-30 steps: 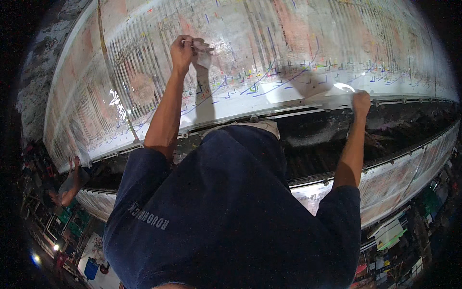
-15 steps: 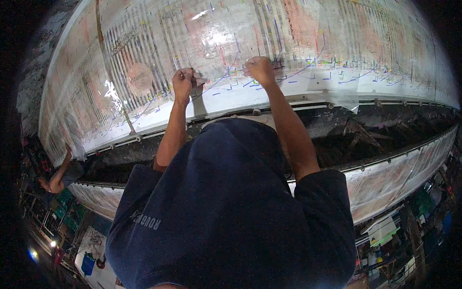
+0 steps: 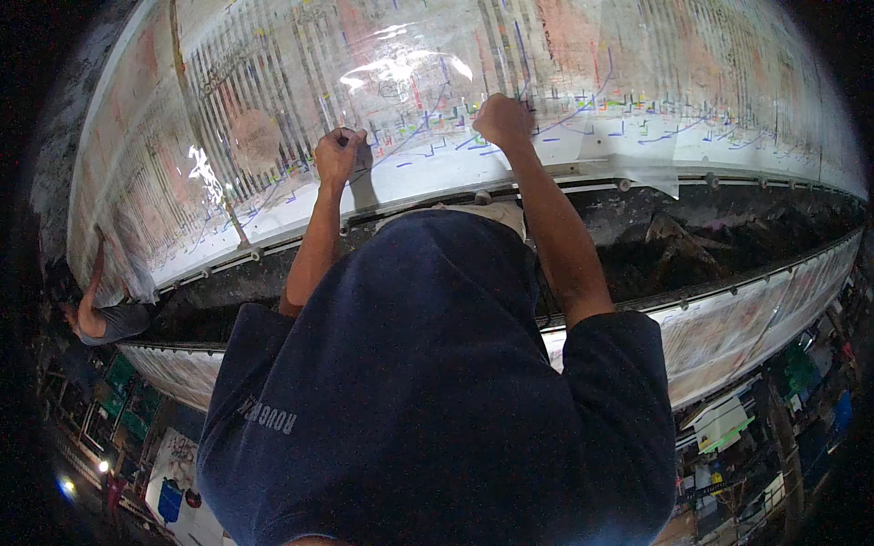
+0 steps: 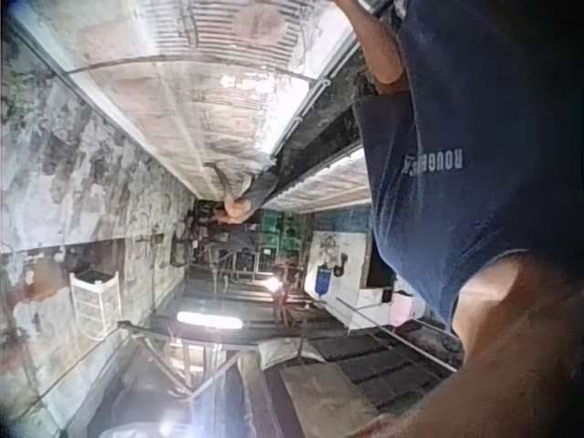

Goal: The person smooths a stencil onto a long printing table, picks up a plastic bag, and then retrieves a screen frame and a container of ink.

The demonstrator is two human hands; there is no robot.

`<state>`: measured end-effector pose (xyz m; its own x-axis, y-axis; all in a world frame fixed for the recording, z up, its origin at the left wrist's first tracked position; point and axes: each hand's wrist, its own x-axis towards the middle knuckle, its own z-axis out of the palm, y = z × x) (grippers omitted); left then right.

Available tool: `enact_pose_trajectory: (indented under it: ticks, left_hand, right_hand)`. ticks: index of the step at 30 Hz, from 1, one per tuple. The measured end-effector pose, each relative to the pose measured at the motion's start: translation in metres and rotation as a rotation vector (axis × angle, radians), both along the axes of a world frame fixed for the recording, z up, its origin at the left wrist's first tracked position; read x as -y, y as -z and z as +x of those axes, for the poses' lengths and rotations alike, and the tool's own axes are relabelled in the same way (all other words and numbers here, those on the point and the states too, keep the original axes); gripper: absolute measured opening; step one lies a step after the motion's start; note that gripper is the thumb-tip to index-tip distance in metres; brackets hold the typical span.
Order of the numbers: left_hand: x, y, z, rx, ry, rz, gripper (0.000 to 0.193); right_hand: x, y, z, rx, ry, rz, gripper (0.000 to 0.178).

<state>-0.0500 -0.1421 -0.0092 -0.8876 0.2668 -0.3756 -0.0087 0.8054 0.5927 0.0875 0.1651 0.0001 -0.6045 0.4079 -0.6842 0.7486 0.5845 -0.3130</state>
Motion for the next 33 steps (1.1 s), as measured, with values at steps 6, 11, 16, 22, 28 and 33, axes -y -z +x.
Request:
enact_pose_trajectory:
  ticks: [6,11,16,22,28,33]
  left_hand:
    - [0.001,0.005,0.002,-0.029,-0.007,-0.015,0.028]
    - [0.000,0.001,0.004,-0.043,0.000,-0.010,0.028]
    - [0.000,-0.003,0.005,-0.017,-0.014,0.020,0.024]
    - [0.001,-0.003,0.008,-0.037,0.005,0.046,0.022]
    - [0.007,0.002,0.009,-0.035,0.040,0.076,0.021]
    - [0.009,0.005,0.012,-0.040,0.040,0.072,0.024]
  right_hand:
    - [-0.001,-0.001,0.000,0.003,0.049,0.059,0.027]
    - [-0.002,0.006,0.002,-0.010,0.020,0.055,0.032]
    - [-0.003,0.013,0.002,-0.019,0.011,0.071,0.028]
    - [-0.004,0.009,0.002,0.000,-0.022,0.063,0.031]
    - [-0.005,0.015,0.002,-0.060,-0.075,0.101,0.029]
    - [-0.005,0.021,0.003,-0.072,-0.095,0.123,0.030]
